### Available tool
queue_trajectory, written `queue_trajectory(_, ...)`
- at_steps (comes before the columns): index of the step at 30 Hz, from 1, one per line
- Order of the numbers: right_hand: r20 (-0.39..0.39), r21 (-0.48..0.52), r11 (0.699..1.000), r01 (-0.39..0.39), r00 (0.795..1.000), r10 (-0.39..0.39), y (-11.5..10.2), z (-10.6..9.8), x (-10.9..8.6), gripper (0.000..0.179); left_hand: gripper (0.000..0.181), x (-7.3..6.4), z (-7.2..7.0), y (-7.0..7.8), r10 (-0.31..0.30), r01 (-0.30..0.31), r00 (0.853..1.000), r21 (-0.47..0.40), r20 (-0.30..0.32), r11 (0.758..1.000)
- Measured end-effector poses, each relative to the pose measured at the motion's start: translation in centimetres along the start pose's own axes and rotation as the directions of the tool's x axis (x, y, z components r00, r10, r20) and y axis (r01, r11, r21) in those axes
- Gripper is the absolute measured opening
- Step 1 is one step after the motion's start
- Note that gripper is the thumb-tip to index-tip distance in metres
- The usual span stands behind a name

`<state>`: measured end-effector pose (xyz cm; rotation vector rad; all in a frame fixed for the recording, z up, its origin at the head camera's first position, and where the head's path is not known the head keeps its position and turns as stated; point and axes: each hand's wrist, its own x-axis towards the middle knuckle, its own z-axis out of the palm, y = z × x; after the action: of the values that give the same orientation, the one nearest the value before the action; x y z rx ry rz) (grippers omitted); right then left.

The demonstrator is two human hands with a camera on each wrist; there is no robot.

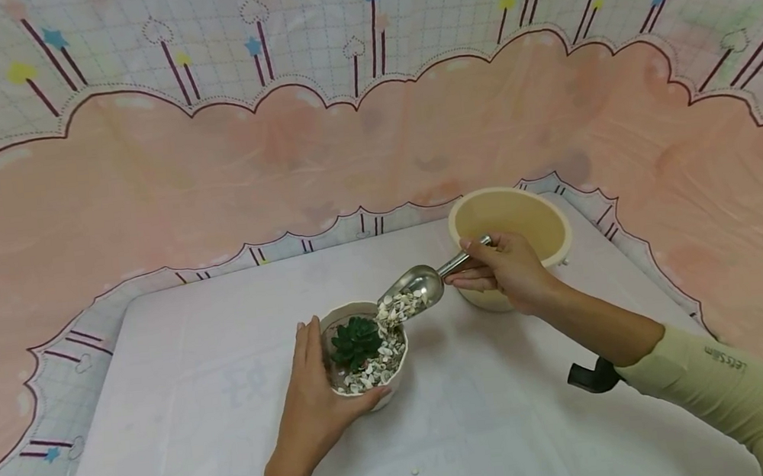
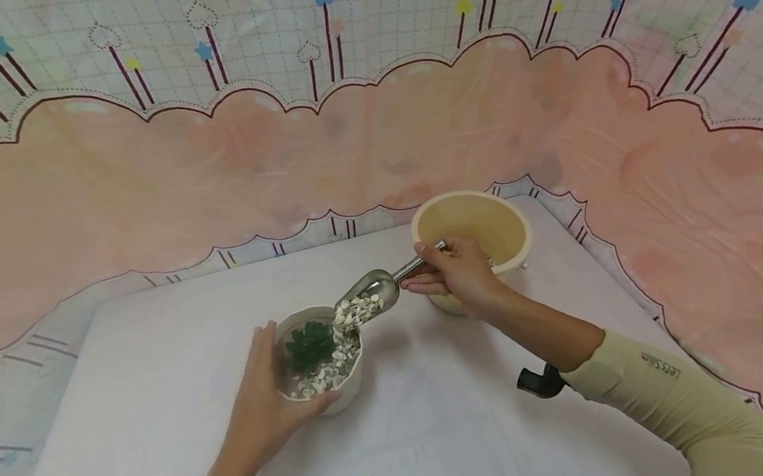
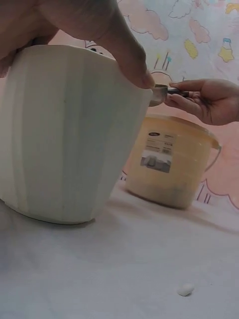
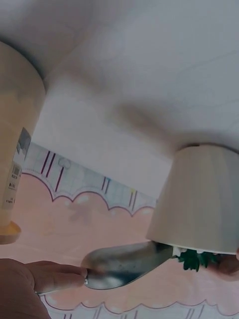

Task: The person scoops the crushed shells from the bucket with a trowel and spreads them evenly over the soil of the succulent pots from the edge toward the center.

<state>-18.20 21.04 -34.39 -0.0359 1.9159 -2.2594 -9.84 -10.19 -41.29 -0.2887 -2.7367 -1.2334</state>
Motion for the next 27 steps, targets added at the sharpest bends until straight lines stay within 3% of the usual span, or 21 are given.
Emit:
queue_trajectory(5,-0.001,-0.002,1.000,0.002,1.000,-0.002,0.0,0.0,-0.1,0.026,0.142,-0.4,0.4,1.0,-0.034,0.036,0.998,0.059,-0.046,0.998)
queue_trajectory(10,0.001,-0.005,1.000,0.001,1.000,-0.001,0.1,-0.1,0.0,0.026,0.137,-0.6,0.8,1.2,-0.019,0.028,0.996,0.107,-0.090,0.994)
queue_trajectory(17,-0.001,0.001,1.000,-0.002,1.000,0.002,0.3,-0.2,-0.1,0.029,0.135,-0.3,0.6,0.2,0.013,-0.011,0.999,0.067,-0.044,0.998)
queue_trajectory(21,-0.002,-0.002,1.000,-0.006,1.000,0.006,0.3,-0.2,-0.2,0.031,0.135,-0.3,0.4,0.1,0.006,-0.005,1.000,0.059,-0.017,0.998)
queue_trajectory(27,0.007,0.001,1.000,0.005,1.000,-0.005,0.2,-0.2,-0.1,0.031,0.142,-0.3,0.5,0.6,-0.029,0.031,0.999,0.057,-0.032,0.998)
